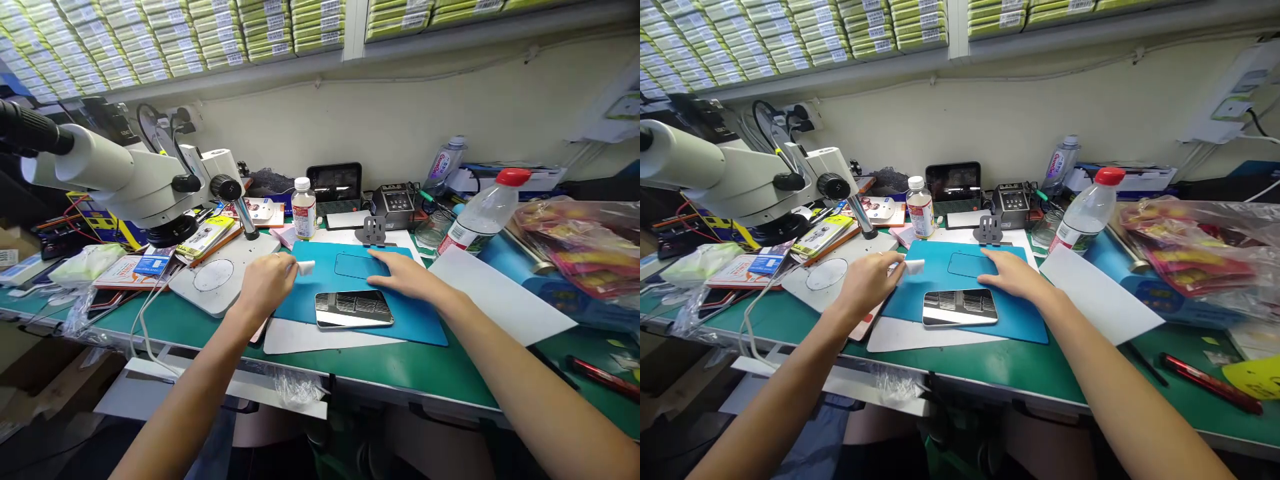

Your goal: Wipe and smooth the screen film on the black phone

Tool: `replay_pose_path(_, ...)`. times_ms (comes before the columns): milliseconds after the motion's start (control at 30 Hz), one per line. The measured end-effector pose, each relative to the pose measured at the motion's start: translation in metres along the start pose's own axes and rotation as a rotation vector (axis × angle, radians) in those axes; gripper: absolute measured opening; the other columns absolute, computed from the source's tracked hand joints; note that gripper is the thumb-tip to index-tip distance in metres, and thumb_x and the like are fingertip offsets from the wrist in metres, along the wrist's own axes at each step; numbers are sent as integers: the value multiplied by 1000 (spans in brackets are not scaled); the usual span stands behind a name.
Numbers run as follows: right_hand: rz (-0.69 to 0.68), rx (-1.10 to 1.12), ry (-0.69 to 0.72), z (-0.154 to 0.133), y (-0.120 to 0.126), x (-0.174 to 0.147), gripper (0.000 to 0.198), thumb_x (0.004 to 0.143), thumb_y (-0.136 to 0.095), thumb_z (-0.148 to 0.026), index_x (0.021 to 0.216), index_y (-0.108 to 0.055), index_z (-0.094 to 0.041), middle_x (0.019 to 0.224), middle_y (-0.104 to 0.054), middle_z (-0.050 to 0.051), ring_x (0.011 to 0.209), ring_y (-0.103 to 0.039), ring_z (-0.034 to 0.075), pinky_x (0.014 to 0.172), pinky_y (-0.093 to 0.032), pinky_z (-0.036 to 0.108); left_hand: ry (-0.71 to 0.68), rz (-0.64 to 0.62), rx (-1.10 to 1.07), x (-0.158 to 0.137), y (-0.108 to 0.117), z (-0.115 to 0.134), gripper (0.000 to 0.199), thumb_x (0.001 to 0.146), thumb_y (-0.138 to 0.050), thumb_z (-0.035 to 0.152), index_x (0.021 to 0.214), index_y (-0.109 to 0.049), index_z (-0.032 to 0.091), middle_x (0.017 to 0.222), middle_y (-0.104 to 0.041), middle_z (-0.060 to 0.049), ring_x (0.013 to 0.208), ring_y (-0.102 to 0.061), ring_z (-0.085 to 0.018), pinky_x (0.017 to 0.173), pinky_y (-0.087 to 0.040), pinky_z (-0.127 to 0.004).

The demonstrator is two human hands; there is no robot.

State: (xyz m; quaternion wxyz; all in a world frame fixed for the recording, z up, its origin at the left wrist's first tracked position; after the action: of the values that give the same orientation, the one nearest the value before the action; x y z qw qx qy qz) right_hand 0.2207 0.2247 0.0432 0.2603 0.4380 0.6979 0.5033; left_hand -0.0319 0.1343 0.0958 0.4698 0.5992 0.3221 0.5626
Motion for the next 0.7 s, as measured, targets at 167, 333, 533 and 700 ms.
replay_pose_path(167, 17, 25, 58, 6, -7, -3, 70, 85, -61, -54, 145, -53, -19, 145, -57, 16, 135, -50, 37, 109, -41, 56, 16, -30, -27, 32, -16, 13, 19, 96, -58, 29, 101, -73, 19, 99, -77, -9, 94, -72, -30, 76, -54, -35)
replay_pose_path(333, 39, 56, 61, 4, -5, -6, 68, 83, -65, -52, 141, -55, -18, 133, -62, 16, 125, -57, 35, 104, -46, 50, 0, -61, -140, 38, -30, 39, 31, 95, -60, 35, 119, -68, 16, 116, -74, -12, 109, -69, -33, 88, -55, -41)
replay_pose_path(533, 191, 119, 12, 5, 14, -16, 69, 84, -64, -52, 144, -51, -20, 131, -59, 15, 112, -63, 34, 97, -51, 51, 1, -50, -353, 22, -29, 59, 33, 97, -58, 39, 123, -66, 20, 124, -72, -9, 112, -68, -30, 98, -52, -43)
replay_pose_path(700, 371, 313, 32, -4, 32, -27, 71, 85, -64, -57, 144, -50, -20, 124, -61, 12, 110, -65, 28, 99, -54, 48, 17, -96, -604, 17, -39, 74, 46, 100, -52, 49, 134, -59, 18, 130, -69, -10, 114, -68, -25, 93, -57, -37)
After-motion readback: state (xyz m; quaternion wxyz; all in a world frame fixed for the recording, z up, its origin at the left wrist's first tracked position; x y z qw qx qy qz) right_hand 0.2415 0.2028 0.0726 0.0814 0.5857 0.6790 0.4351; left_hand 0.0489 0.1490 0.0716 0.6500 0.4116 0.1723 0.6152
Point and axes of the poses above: each hand's wrist, its own x-axis towards the middle knuckle, its own y-axis out of the back of the hand, z = x × y, the point moved 8 cm from there along x, towards the middle knuckle
